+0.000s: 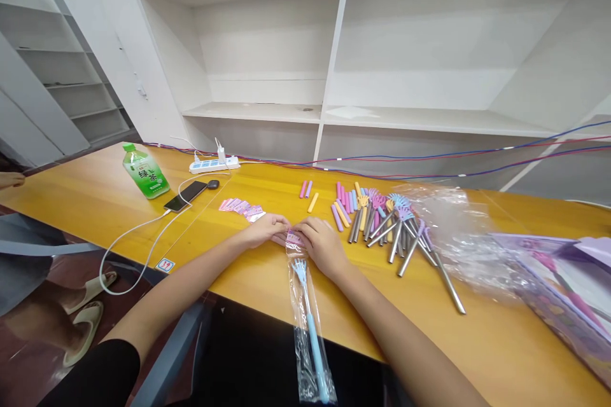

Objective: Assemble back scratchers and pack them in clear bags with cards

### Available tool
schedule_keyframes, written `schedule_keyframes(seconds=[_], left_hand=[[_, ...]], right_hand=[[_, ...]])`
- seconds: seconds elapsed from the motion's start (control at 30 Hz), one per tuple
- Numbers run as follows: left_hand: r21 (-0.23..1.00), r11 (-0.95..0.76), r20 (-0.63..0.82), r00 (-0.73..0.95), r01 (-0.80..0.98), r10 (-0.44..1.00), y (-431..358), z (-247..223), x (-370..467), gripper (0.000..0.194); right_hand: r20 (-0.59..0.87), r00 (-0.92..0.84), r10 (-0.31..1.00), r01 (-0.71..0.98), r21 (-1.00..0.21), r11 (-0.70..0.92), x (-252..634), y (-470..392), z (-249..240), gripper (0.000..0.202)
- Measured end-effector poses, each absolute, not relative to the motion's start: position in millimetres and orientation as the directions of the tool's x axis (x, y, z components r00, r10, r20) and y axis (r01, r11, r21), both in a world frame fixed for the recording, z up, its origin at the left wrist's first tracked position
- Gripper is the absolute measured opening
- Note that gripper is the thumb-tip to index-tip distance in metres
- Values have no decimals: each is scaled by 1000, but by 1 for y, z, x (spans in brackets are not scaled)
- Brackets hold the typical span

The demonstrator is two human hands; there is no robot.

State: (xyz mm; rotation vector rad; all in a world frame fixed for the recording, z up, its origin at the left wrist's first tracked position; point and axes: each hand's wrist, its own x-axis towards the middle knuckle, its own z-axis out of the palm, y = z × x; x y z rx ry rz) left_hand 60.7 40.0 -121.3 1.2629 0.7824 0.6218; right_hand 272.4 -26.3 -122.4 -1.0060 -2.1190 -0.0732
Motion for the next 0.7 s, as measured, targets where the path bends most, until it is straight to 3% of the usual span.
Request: schedule_keyframes(seconds=[0.23,0.7], left_hand=[[982,191,-148,595,-10,790,38,-118,61,50],[984,152,-74,560,-94,825,43,-121,61,51]], right_hand=[[672,-417,612,667,-231,708,273,-26,-123,21],[667,-386,637,648,-296,702,274,-31,-116,29]])
